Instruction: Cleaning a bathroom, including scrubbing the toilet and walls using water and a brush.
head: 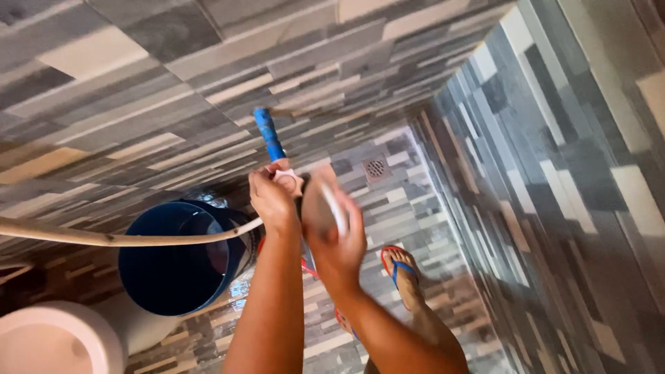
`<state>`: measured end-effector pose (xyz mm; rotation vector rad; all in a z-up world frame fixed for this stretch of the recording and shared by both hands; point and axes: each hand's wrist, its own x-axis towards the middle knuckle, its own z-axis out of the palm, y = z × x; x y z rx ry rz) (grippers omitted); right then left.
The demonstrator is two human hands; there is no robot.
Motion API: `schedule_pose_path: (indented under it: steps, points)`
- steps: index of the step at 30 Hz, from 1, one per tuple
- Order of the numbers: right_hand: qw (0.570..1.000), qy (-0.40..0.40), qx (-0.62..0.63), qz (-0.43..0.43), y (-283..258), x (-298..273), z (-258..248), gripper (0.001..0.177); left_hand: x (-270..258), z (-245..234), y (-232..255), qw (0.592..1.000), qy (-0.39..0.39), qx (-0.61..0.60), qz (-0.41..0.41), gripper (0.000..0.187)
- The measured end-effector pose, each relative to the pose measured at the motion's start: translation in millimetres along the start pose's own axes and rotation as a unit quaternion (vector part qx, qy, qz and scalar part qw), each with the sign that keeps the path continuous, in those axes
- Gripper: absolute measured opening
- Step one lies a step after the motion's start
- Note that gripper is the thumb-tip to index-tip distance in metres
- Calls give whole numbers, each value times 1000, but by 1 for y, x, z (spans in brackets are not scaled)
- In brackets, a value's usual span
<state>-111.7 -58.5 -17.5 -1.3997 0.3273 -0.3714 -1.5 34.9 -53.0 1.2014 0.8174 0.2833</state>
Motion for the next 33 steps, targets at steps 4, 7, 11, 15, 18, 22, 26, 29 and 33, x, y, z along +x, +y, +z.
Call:
schedule_pose_path:
  steps: [4,7,11,15,18,22,26,29,33]
  points:
    - [981,-75,18,176,23,-20,-60,71,11,-9,-15,998,2,-57,-20,28]
    - [979,-96,62,172,56,-2,-102,69,3,0,-2,997,-5,-83,-8,25]
    - [972,-69,-173,142,-16,28,-101,81,-3,-7,-8,996,9,-81,19,21]
    - [957,-148,-216,123,-27,28,-89,92,3,-11,-17,997,18,-53,43,23]
    - [959,-199,-155,-130,-17,34,-61,65,-8,-8,-8,998,28,-24,45,24]
    - [962,-210,-172,-27,-22,61,-27,62,-14,-3,1,999,54,1,7,26]
    - [959,-237,-104,-115,-30,72,-42,50,-10,-10,-13,997,48,-28,52,25]
    - [966,-255,11,35,7,83,-93,44,-15,1,4,995,70,-27,64,23]
    - [944,-207,-254,39,-17,144,-110,71,-38,9,12,987,118,14,105,26]
